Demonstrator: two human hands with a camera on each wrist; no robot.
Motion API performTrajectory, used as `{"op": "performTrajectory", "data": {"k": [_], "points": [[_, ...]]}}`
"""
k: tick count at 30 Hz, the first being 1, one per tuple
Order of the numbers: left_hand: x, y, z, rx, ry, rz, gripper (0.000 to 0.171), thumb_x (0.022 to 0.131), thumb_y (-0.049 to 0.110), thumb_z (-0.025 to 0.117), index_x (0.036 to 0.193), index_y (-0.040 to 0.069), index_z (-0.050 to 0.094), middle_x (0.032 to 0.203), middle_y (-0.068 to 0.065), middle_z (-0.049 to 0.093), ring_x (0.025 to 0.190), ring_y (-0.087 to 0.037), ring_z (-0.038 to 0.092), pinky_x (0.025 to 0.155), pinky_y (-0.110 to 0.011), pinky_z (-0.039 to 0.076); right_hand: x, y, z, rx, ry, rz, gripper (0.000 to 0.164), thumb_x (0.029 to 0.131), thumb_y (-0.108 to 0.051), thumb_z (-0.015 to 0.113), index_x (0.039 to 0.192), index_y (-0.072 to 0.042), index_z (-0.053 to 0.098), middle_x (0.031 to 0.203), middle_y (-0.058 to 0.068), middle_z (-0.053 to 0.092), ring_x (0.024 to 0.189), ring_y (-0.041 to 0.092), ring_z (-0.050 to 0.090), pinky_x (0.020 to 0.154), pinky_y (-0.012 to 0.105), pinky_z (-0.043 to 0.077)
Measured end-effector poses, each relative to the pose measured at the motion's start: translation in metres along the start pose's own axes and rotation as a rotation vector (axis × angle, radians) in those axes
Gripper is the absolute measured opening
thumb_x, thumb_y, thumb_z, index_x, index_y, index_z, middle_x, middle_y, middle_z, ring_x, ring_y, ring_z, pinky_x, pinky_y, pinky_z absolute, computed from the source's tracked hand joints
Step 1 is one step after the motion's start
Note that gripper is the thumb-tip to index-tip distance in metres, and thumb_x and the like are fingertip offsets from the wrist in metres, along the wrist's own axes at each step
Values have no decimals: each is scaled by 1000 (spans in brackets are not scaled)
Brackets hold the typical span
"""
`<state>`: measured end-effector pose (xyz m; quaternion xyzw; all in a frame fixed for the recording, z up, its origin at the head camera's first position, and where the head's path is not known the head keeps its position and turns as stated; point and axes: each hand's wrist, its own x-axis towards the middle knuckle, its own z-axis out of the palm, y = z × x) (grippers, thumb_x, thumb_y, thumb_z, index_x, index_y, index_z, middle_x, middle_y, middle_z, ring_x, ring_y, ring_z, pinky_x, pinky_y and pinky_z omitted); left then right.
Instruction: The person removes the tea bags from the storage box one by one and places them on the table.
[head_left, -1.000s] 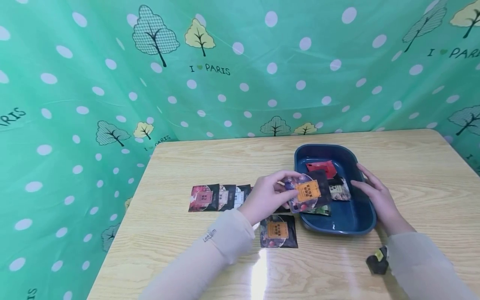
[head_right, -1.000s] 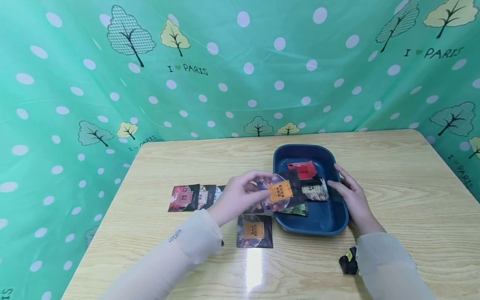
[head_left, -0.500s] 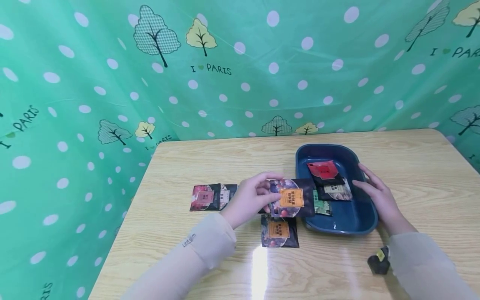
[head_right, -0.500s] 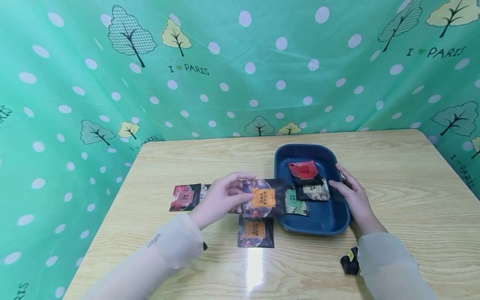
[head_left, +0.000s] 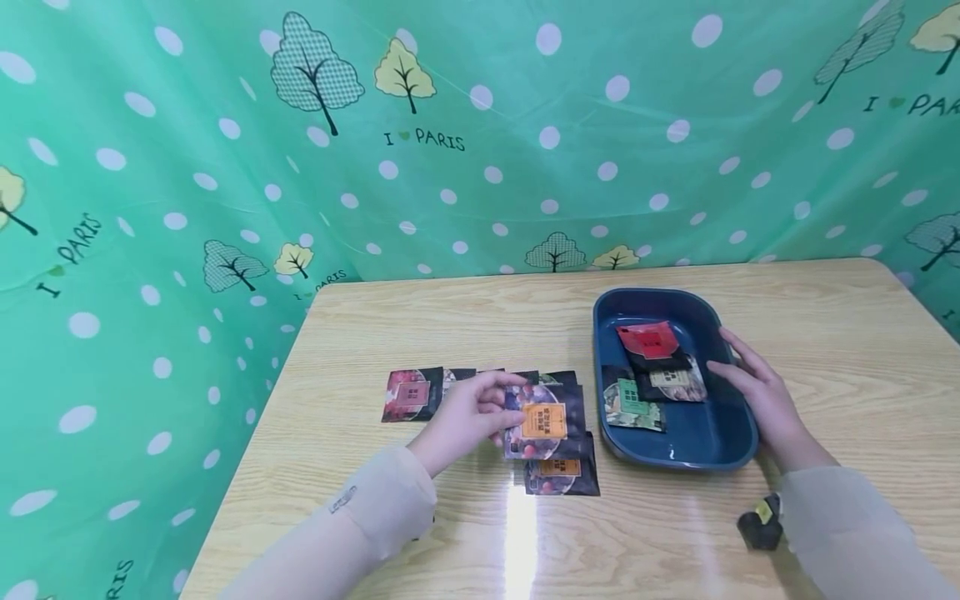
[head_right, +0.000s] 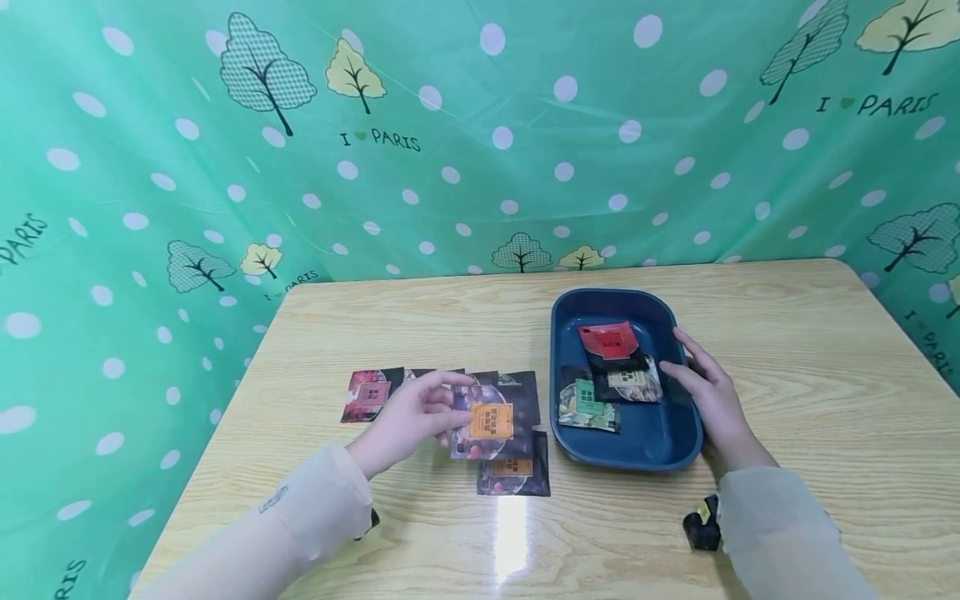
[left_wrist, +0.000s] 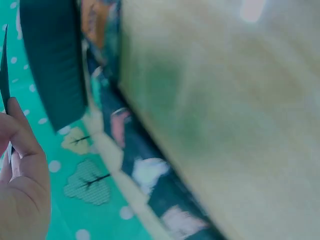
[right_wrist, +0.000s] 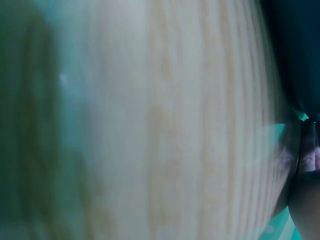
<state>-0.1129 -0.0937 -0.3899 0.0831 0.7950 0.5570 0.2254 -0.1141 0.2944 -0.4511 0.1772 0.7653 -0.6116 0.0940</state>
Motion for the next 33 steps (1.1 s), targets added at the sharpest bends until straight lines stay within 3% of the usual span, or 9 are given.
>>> {"op": "performTrajectory", "data": {"k": [7, 13, 21, 33], "points": [[-8, -22, -3, 37, -18, -55, 47, 85, 6, 74, 129, 15, 63, 93, -6, 55, 68, -14, 56, 59, -25, 57, 0, 0, 0, -10, 2, -2, 68, 96, -56, 51, 153, -51, 14, 166, 2, -14, 151, 40, -13, 113, 74, 7], [-12, -34, -4, 46, -14, -51, 45, 84, 6, 74, 128, 14, 64, 91, -7, 56, 62, -12, 56, 57, -24, 56, 0, 0, 0, -10, 2, -9, 68, 96, -58, 51, 153, -51, 15, 166, 2, -14, 151, 40, -13, 113, 74, 6], [-11, -46, -3, 67, 18, -92, 42, 84, 5, 74, 124, 16, 66, 94, -7, 56, 59, -12, 55, 53, -24, 55, 0, 1, 0, -2, 5, -5, 68, 96, -58, 52, 153, -51, 15, 166, 3, -13, 151, 41, -12, 113, 75, 6], [-10, -51, -1, 129, 43, -85, 40, 84, 4, 74, 122, 13, 66, 92, -8, 55, 59, -13, 54, 48, -26, 52, 0, 0, 0, 5, -4, -3, 68, 96, -58, 52, 153, -52, 15, 166, 5, -13, 151, 41, -13, 113, 75, 5]]}}
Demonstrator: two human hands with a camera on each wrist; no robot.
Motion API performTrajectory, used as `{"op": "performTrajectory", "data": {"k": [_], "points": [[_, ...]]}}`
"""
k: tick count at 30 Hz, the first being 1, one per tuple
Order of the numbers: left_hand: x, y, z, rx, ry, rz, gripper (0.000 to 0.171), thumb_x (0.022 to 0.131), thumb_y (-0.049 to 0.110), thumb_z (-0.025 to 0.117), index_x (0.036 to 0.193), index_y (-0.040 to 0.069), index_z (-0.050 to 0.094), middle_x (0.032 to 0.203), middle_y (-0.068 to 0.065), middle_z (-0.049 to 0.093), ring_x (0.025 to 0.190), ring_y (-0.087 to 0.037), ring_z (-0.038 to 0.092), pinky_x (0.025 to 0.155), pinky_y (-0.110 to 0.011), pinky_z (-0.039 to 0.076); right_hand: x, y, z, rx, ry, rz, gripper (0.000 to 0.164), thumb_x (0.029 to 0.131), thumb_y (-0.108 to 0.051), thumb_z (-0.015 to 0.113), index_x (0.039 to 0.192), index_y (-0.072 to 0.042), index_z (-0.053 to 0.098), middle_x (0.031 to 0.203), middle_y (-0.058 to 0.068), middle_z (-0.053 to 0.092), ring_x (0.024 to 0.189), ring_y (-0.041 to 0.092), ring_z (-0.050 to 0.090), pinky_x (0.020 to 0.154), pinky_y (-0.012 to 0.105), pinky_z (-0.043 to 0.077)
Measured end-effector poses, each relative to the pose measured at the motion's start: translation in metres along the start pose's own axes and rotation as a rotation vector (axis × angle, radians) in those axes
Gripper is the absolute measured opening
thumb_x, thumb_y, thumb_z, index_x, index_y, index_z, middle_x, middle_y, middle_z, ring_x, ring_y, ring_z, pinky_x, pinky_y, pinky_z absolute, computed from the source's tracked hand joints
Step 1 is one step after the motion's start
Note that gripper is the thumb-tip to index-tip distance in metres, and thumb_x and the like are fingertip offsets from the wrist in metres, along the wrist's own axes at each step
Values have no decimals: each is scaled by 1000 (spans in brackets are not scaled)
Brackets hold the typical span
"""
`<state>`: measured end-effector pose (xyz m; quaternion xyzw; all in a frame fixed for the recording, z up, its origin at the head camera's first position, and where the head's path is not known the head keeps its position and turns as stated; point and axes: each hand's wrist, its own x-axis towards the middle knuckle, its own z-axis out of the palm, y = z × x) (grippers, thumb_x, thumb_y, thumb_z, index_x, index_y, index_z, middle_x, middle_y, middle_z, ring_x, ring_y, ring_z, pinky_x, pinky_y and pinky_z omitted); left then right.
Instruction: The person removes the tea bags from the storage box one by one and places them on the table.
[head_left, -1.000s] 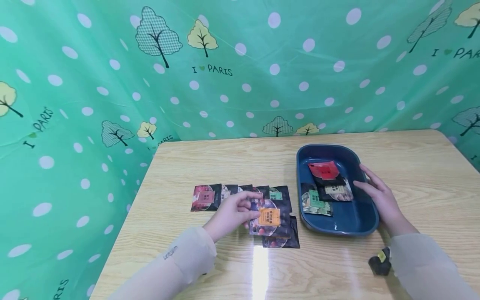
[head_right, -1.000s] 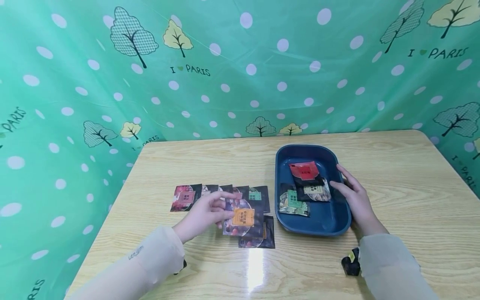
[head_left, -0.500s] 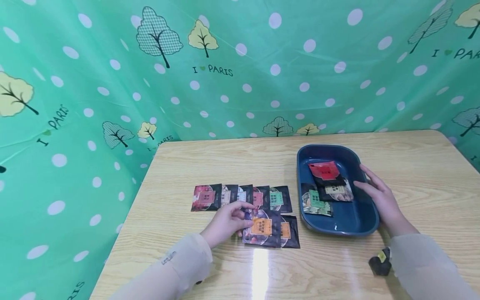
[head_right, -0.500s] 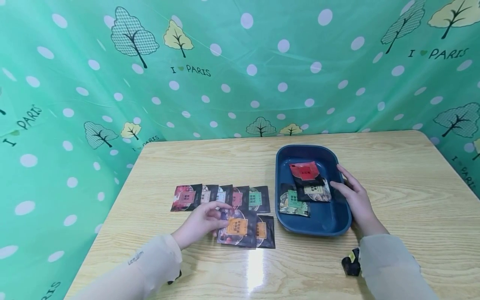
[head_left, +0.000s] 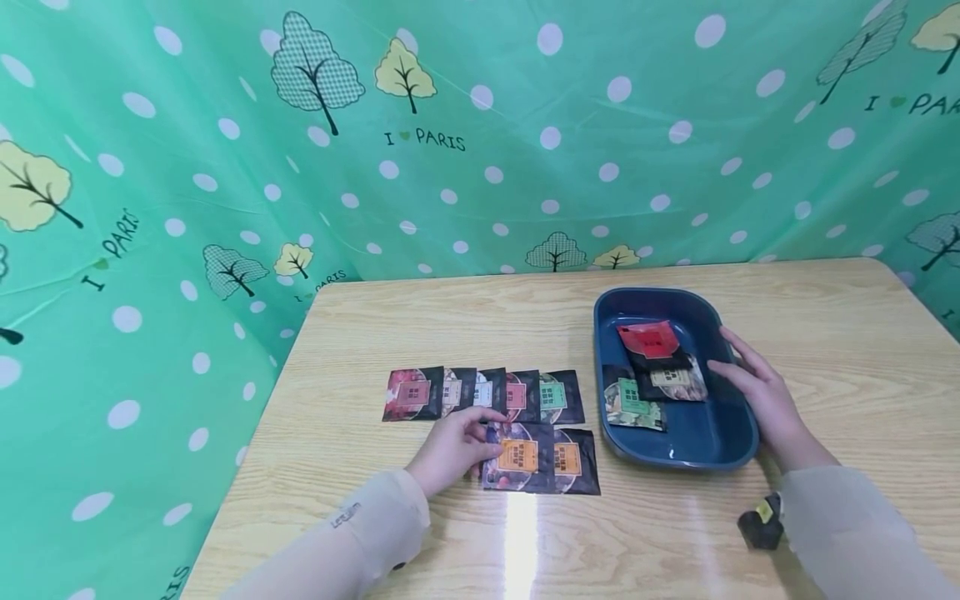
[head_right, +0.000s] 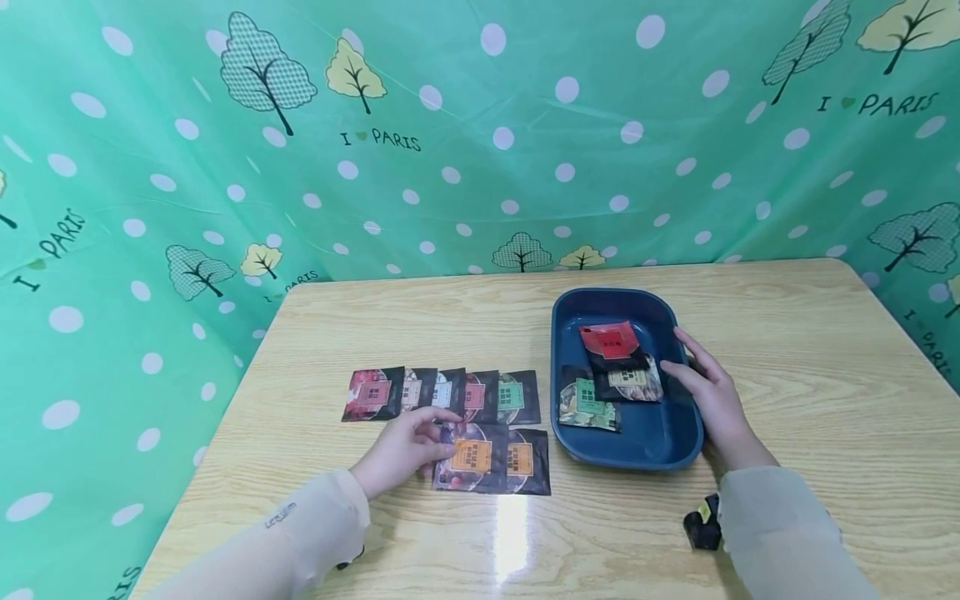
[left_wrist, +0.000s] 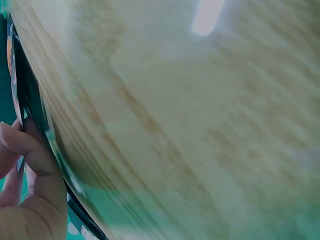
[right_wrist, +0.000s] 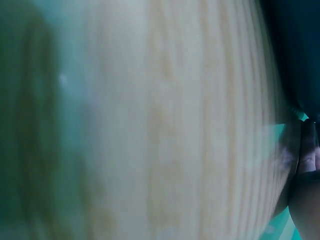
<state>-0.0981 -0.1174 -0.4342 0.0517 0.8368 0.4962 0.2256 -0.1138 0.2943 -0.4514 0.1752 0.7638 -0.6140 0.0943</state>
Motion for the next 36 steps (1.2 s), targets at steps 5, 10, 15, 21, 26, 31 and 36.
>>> {"op": "performTrajectory", "data": {"k": [5, 10, 15, 21, 26, 31, 36], "points": [[0, 2, 2, 81, 16, -12, 38, 85, 8, 75, 121, 16, 67, 92, -6, 57, 60, -13, 55, 49, -25, 51, 0, 0, 0, 5, -3, 1, 68, 96, -58, 52, 153, -52, 15, 166, 6, -13, 151, 42, -11, 113, 74, 6], [1, 3, 5, 232, 60, 22, 35, 84, 14, 77, 118, 18, 69, 88, -1, 61, 69, -11, 56, 62, -24, 49, 0, -1, -1, 3, -4, 2, 68, 96, -57, 51, 153, -51, 14, 166, 5, -12, 151, 43, -10, 113, 75, 5], [2, 3, 7, 326, 84, 42, 33, 84, 16, 78, 116, 18, 69, 82, 4, 60, 69, -10, 54, 65, -25, 46, 1, -2, -1, 6, -10, -3, 69, 98, -55, 49, 155, -46, 12, 166, 6, -12, 151, 43, -10, 113, 74, 5], [1, 3, 7, 351, 97, 66, 34, 83, 14, 78, 115, 14, 69, 77, 4, 57, 66, -10, 51, 62, -24, 43, 2, -2, 0, 4, -4, -2, 70, 98, -54, 49, 156, -44, 11, 166, 5, -13, 151, 42, -12, 114, 74, 5], [1, 4, 7, 374, 106, 59, 35, 82, 16, 79, 115, 16, 70, 83, 3, 57, 73, -11, 52, 67, -26, 46, 2, -2, 0, 2, 0, -6, 70, 98, -54, 50, 156, -45, 12, 166, 4, -12, 151, 42, -12, 114, 74, 5], [1, 4, 8, 400, 135, 47, 35, 80, 17, 81, 113, 17, 70, 93, 1, 56, 82, -13, 51, 73, -29, 46, 1, -1, 0, 3, 3, -7, 70, 98, -54, 49, 156, -44, 12, 166, 4, -12, 151, 42, -11, 114, 74, 5], [1, 4, 9, 417, 159, 55, 33, 80, 16, 81, 111, 16, 70, 95, -1, 55, 85, -14, 50, 75, -30, 46, 1, -1, 0, 2, 4, -11, 70, 98, -53, 50, 156, -44, 12, 166, 4, -13, 151, 41, -12, 114, 74, 5]]}}
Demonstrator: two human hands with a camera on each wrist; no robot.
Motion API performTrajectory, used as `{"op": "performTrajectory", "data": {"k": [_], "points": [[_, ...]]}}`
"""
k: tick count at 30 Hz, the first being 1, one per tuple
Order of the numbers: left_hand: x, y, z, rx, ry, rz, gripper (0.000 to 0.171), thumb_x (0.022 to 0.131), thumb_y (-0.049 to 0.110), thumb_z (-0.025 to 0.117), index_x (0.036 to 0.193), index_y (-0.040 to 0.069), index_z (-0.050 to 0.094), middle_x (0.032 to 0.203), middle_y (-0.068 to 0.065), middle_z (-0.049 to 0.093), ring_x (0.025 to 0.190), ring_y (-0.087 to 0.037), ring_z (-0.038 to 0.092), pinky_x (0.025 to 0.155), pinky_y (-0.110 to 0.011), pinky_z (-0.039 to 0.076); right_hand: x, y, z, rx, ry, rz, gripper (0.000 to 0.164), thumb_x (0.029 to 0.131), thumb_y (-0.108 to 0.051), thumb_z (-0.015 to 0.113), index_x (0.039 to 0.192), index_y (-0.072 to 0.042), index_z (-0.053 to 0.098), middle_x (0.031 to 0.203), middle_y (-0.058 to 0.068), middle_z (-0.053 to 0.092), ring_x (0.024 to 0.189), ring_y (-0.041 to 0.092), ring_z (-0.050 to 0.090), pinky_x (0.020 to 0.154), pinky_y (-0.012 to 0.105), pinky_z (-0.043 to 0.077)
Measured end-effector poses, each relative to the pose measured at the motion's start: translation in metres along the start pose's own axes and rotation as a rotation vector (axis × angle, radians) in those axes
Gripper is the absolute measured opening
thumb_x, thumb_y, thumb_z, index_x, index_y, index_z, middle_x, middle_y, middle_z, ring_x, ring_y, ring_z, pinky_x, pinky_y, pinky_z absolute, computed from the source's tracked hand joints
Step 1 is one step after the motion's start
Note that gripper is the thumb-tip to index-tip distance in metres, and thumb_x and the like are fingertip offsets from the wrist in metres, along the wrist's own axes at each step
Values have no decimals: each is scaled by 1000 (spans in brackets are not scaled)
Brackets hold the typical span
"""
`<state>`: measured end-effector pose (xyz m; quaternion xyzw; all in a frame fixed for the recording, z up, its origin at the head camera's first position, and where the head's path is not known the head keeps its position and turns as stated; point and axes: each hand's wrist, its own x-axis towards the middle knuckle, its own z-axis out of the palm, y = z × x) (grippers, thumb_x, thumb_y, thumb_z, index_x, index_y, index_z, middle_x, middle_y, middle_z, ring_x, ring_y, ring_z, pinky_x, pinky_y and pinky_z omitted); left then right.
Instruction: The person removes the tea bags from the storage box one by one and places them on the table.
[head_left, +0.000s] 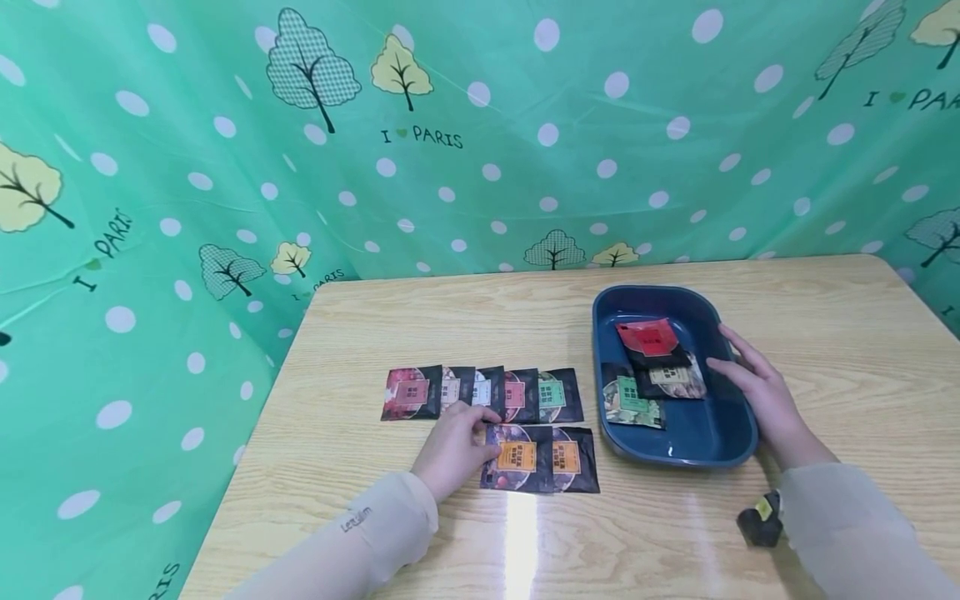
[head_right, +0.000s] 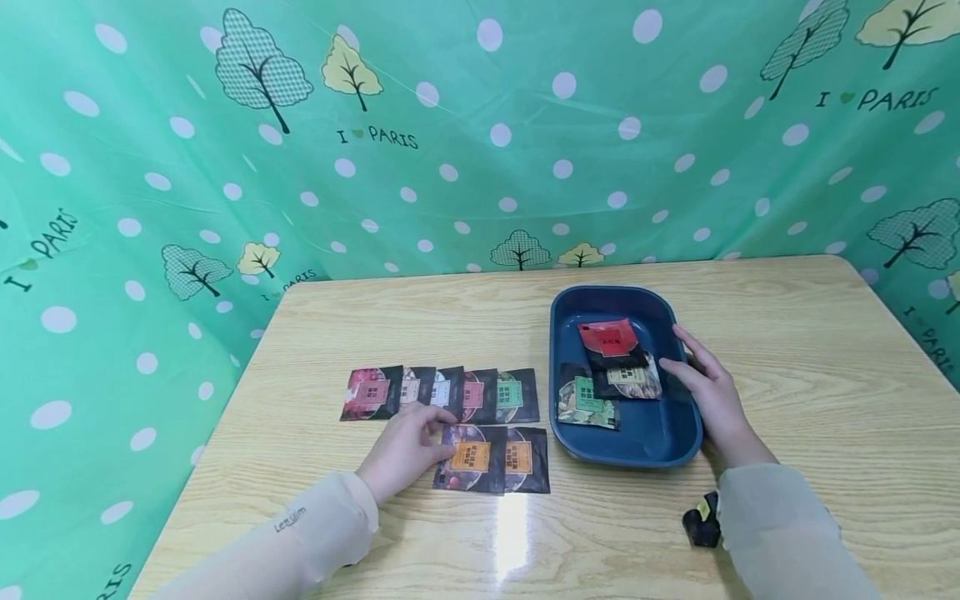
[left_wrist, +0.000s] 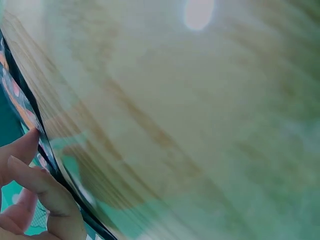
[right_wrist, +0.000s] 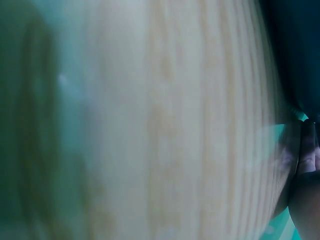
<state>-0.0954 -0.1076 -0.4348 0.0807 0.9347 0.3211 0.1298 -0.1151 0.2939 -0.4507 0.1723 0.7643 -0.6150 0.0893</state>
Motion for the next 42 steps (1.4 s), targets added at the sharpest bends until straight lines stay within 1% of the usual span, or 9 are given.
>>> {"op": "performTrajectory", "data": {"k": [10, 16, 20, 25, 29, 33, 35, 38, 42], "points": [[0, 4, -5, -20, -9, 0, 28, 81, 18, 80, 107, 17, 71, 94, 0, 57, 85, -15, 50, 75, -30, 44, 1, 1, -1, 1, -6, 1, 70, 98, -54, 50, 156, -44, 12, 166, 4, -13, 151, 41, -12, 114, 73, 6], [3, 12, -9, -33, -6, 20, 25, 83, 20, 78, 107, 17, 71, 94, 1, 58, 86, -14, 50, 76, -30, 44, 0, 1, -1, 4, -10, -3, 69, 98, -53, 49, 156, -44, 12, 166, 4, -13, 151, 41, -12, 114, 73, 6], [6, 23, -10, -21, 13, 37, 23, 85, 20, 76, 107, 17, 70, 91, 4, 57, 80, -12, 51, 73, -28, 45, 0, 2, -2, 7, -10, -5, 69, 99, -53, 50, 156, -44, 12, 166, 4, -13, 151, 41, -12, 114, 73, 6], [11, 40, -12, 7, 35, 102, 18, 86, 19, 75, 104, 16, 71, 89, 5, 59, 78, -10, 51, 73, -27, 45, -1, 2, -2, 3, -6, -10, 69, 98, -53, 50, 156, -44, 13, 166, 3, -13, 151, 40, -13, 114, 73, 5], [16, 55, -13, -17, 30, 135, 17, 89, 19, 72, 106, 17, 71, 90, 6, 59, 78, -7, 54, 75, -25, 48, -1, 2, -2, 1, 2, -3, 69, 97, -54, 51, 155, -47, 14, 166, 2, -13, 151, 39, -14, 114, 73, 3], [23, 71, -14, -30, 28, 173, 18, 92, 21, 70, 110, 17, 71, 90, 4, 58, 77, -8, 54, 70, -23, 48, -1, 1, -2, -2, 9, 7, 68, 96, -56, 53, 153, -51, 16, 166, 1, -14, 151, 38, -14, 115, 72, 3], [26, 79, -13, -26, 37, 199, 17, 93, 23, 70, 109, 17, 71, 92, 3, 61, 79, -9, 52, 70, -22, 46, -1, 0, -2, -4, 8, 10, 68, 95, -57, 53, 152, -52, 16, 166, 1, -14, 151, 38, -14, 115, 72, 4], [31, 89, -11, -28, 41, 236, 16, 94, 25, 69, 108, 18, 71, 97, 1, 64, 80, -8, 53, 70, -21, 47, 0, 0, -1, -4, 2, 13, 69, 95, -59, 53, 152, -52, 16, 166, 1, -13, 151, 39, -13, 114, 73, 5], [36, 100, -7, 0, 32, 280, 18, 95, 28, 67, 110, 19, 71, 103, 4, 66, 89, -9, 60, 78, -20, 50, 0, 0, -1, -5, -6, 9, 69, 96, -58, 52, 153, -52, 15, 166, 3, -11, 151, 41, -10, 114, 73, 7]]}}
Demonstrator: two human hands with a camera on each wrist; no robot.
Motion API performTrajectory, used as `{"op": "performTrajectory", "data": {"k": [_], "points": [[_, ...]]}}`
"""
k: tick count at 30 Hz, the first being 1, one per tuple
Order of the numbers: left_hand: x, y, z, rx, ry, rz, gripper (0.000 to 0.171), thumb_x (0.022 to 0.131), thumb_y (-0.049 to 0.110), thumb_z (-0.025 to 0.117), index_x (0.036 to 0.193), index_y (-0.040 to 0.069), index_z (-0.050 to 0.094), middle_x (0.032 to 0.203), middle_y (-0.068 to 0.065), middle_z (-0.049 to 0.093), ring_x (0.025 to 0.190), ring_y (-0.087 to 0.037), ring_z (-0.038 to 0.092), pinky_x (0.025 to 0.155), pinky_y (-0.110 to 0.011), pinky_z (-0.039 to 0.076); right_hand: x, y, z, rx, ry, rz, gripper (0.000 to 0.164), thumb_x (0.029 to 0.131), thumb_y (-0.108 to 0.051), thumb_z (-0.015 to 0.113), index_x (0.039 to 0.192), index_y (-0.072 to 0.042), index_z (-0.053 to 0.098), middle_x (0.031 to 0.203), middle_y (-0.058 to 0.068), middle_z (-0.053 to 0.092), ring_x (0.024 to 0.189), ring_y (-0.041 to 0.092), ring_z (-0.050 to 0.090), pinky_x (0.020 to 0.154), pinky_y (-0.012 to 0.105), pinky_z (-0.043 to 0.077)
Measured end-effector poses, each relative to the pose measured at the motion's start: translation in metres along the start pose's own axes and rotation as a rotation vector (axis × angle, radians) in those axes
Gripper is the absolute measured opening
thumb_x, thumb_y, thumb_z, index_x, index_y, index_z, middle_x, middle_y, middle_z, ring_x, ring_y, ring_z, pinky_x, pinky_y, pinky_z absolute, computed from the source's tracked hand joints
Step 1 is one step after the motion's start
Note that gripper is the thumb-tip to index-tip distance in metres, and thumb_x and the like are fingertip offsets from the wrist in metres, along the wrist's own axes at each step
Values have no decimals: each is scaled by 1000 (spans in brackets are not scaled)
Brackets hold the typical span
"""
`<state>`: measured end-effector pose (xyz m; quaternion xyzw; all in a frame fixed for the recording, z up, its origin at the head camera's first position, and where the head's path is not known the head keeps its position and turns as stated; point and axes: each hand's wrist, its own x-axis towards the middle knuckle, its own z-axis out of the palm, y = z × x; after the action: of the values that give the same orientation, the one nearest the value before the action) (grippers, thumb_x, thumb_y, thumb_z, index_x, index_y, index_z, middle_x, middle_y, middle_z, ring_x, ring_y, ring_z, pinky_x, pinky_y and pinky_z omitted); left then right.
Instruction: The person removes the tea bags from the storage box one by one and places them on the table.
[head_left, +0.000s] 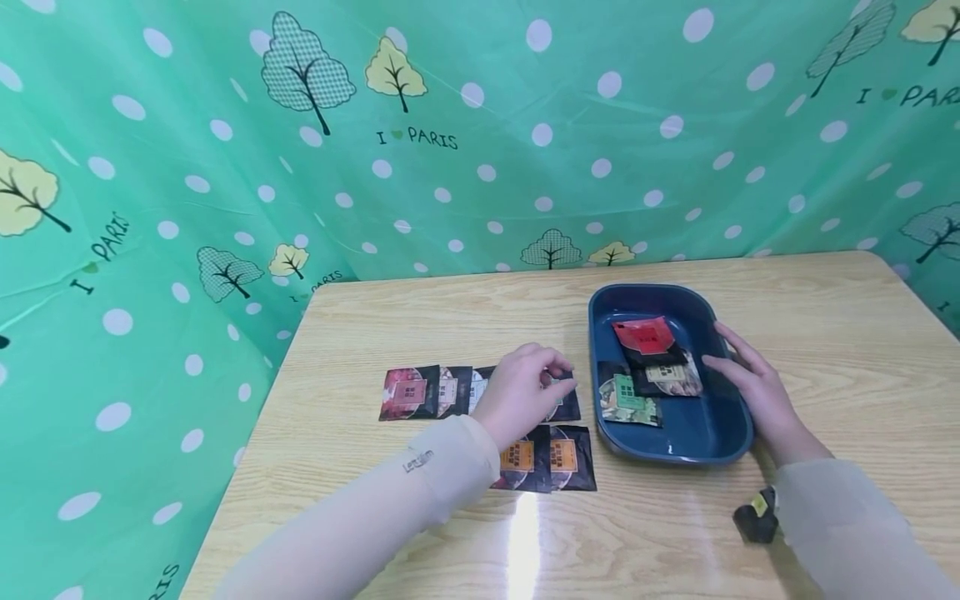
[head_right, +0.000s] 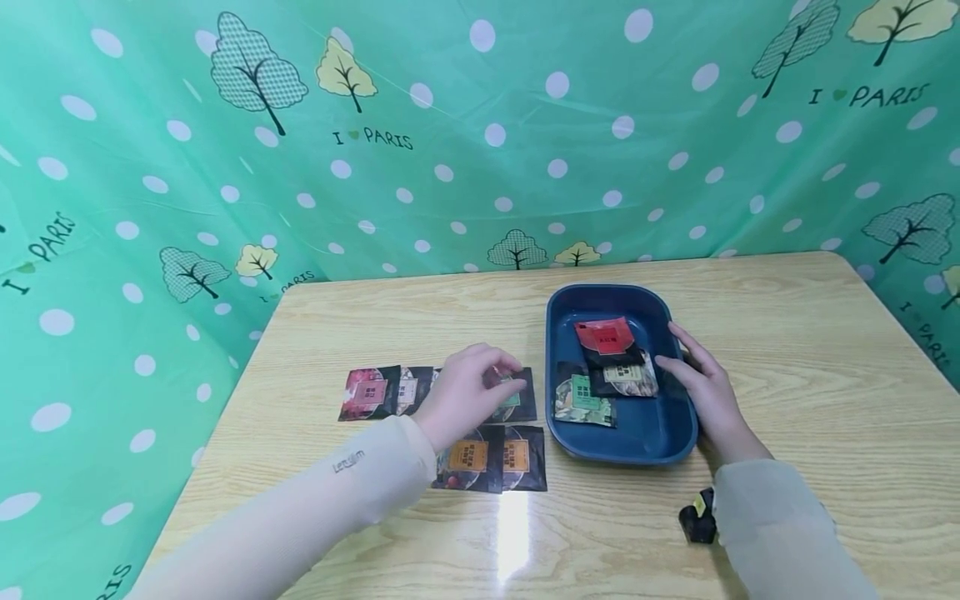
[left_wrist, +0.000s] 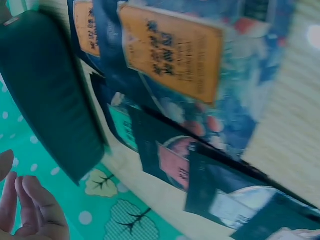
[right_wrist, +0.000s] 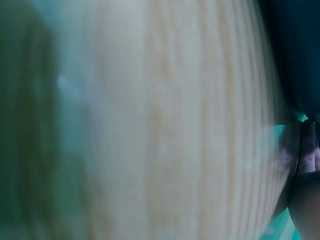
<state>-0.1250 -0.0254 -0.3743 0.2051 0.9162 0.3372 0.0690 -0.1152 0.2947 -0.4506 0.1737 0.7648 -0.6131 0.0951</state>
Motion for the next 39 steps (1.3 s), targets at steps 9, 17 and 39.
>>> {"op": "performTrajectory", "data": {"k": [9, 17, 39], "points": [[12, 20, 11, 64, -56, 48, 27, 97, 35, 64, 120, 21, 69, 118, 5, 67, 110, -13, 61, 92, -26, 52, 1, 1, 0, 9, -1, -7, 69, 98, -53, 50, 156, -45, 12, 166, 7, -10, 151, 44, -7, 114, 73, 8], [21, 31, 25, 106, -79, 89, 26, 97, 33, 64, 119, 21, 69, 119, 5, 67, 110, -9, 61, 94, -22, 51, 0, 2, 0, 20, -8, -21, 69, 98, -52, 51, 156, -45, 13, 167, 11, -7, 151, 45, -3, 115, 72, 9], [38, 47, 66, 507, -144, 288, 38, 94, 42, 65, 126, 21, 66, 117, 6, 68, 108, -8, 61, 96, -19, 50, 0, 2, 0, 23, -16, -20, 70, 98, -53, 51, 156, -44, 12, 167, 12, -8, 151, 45, -4, 115, 73, 8]]}}
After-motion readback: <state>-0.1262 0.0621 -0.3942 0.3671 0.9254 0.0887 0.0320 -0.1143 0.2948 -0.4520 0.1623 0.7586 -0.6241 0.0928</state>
